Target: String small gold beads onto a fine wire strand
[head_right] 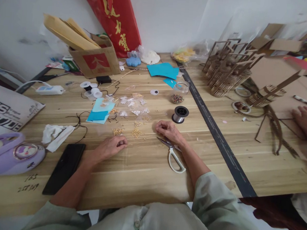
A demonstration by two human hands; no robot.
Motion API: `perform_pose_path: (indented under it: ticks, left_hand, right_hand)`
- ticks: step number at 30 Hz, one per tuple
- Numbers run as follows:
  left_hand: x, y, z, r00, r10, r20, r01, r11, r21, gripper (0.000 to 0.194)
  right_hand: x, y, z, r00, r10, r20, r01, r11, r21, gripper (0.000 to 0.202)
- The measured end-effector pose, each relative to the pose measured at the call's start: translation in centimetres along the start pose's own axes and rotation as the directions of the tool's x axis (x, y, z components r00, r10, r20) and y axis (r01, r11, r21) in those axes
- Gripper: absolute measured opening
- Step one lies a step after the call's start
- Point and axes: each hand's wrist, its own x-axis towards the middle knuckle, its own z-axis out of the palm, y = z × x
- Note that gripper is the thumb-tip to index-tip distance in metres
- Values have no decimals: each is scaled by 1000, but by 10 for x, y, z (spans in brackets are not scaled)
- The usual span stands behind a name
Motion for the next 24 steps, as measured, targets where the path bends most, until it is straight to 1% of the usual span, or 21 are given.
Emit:
perform_pose_path:
  ticks: [3,6,10,13,18,20,24]
  left_hand:
    - [-2,-2,-2,1000,23,17,-24,998,55,13]
    - [-5,-3,-5,1000,3,30,-5,997,83,13]
    - [-7,-5,-8,999,-8,39,5,996,87,14]
    - [-8,-7,-9,999,-1,49,-3,998,64,14]
    - [-7,-6,-11,998,-12,68,11,1000,23,14]
    - [-7,-6,-12,997,-22,74,21,1000,18,14]
    - [-9,-7,-13,996,-21,82,18,999,35,13]
  right_hand:
    - [2,3,-1,1000,4,0,-4,999,47,17]
    - [3,5,-2,999,19,-28,-18,998,57,18]
    - [3,5,-2,999,9,-43,-11,999,-34,15]
    - [3,3,-3,998,-27,-54,20,992,-128,13]
    - [2,2,-3,995,-87,-50,73,969,-237,10]
    - [2,3,-3,994,-98,-42,83,961,-262,10]
    - [2,5,-4,994,-110,-25,100,961,-258,10]
